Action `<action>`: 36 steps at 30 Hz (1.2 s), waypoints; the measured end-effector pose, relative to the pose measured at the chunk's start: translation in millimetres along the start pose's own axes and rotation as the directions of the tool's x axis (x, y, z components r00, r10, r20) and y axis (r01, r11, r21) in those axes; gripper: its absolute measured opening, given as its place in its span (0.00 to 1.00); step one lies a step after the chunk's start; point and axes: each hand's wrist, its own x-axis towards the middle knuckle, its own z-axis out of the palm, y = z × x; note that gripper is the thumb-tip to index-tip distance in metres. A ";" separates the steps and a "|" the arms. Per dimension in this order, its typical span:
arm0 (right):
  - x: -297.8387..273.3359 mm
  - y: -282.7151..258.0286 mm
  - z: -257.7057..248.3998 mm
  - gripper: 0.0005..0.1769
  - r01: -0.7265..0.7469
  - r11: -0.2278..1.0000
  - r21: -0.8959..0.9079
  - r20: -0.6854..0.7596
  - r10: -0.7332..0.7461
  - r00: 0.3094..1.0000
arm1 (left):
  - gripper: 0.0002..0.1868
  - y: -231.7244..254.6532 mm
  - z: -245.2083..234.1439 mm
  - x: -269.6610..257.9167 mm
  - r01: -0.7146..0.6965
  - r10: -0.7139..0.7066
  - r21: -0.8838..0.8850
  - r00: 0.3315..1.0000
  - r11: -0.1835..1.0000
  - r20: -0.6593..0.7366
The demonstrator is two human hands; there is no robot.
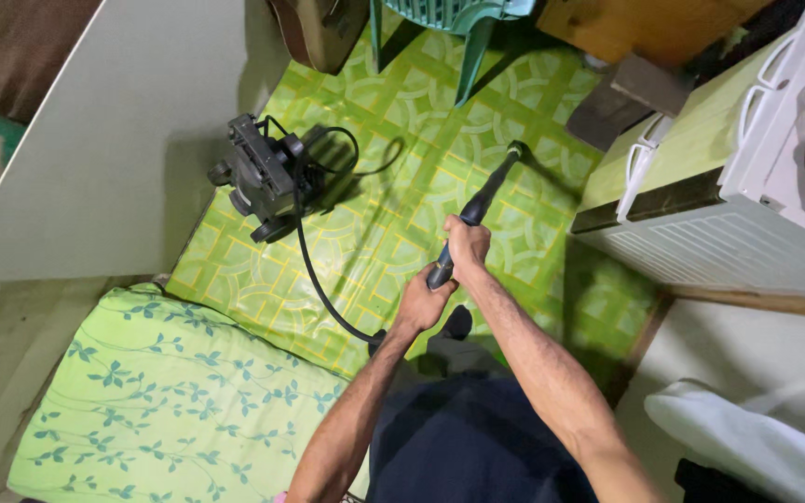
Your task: The person assembles a vacuum cleaner and then uses a mop to clean the floor in a bedroom.
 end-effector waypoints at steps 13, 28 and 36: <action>19.6 -13.3 16.4 0.12 0.066 0.995 -0.078 0.148 -0.053 0.988 | 0.31 15.1 9.3 8.8 0.025 -0.028 -0.017 0.985 1.000 -0.173; 64.7 -55.5 -43.5 0.09 -0.105 0.983 0.149 0.270 0.062 0.961 | 0.38 58.9 66.0 40.4 0.013 -0.007 0.057 0.994 0.998 -0.107; 85.5 -57.1 -83.4 0.09 -0.138 0.966 0.219 0.231 0.086 0.969 | 0.36 68.5 100.4 44.5 -0.033 0.035 0.052 0.998 0.998 -0.045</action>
